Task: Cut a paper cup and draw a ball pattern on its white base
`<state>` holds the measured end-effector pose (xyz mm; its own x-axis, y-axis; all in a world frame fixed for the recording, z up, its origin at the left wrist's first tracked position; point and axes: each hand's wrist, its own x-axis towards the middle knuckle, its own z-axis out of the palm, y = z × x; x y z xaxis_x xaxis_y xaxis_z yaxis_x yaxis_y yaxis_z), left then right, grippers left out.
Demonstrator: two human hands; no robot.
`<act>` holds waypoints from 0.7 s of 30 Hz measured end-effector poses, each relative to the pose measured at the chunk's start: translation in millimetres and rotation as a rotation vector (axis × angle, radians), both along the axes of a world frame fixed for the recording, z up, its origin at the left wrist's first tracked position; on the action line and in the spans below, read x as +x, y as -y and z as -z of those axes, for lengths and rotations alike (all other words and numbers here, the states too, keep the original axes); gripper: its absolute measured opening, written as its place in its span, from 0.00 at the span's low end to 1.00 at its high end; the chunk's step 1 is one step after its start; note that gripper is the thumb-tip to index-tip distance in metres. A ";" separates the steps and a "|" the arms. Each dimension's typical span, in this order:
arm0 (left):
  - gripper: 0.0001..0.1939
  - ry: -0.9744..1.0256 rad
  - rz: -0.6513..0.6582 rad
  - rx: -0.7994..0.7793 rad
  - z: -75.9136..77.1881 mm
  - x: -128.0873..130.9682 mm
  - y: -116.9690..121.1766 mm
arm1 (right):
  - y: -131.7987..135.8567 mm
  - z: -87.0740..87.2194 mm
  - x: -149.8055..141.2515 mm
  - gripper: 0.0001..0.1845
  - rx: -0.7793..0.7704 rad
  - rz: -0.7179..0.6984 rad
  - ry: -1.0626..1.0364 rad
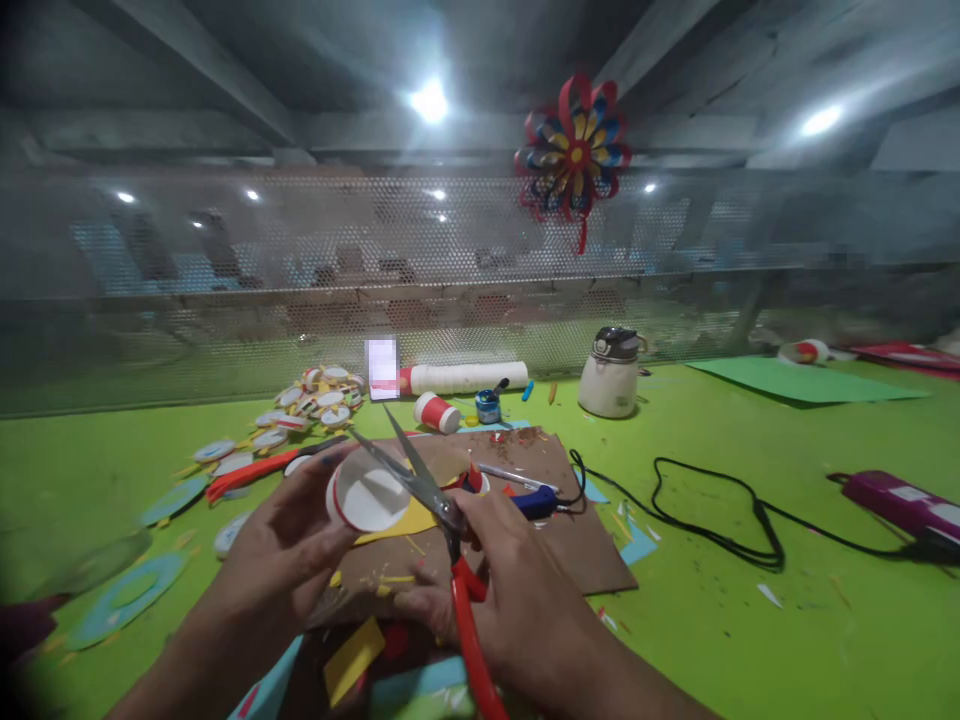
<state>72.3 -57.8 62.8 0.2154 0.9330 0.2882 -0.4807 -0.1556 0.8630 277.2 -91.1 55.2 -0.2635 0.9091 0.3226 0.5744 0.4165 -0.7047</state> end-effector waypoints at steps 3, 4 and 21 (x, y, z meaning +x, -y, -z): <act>0.27 -0.029 -0.020 -0.035 -2.3 2.8 5.6 | 3.1 -1.2 2.0 0.30 -0.047 0.012 -0.029; 0.27 -0.037 -0.046 -0.056 -3.3 3.7 7.4 | 3.8 -1.3 2.6 0.30 -0.052 0.017 -0.039; 0.24 -0.016 -0.079 0.010 1.1 3.6 1.5 | 7.2 0.1 4.7 0.30 -0.042 0.041 -0.012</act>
<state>75.9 -59.3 61.6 0.1458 0.9444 0.2948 -0.4531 -0.2011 0.8685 281.9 -98.3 55.1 -0.2222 0.9318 0.2872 0.5814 0.3631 -0.7281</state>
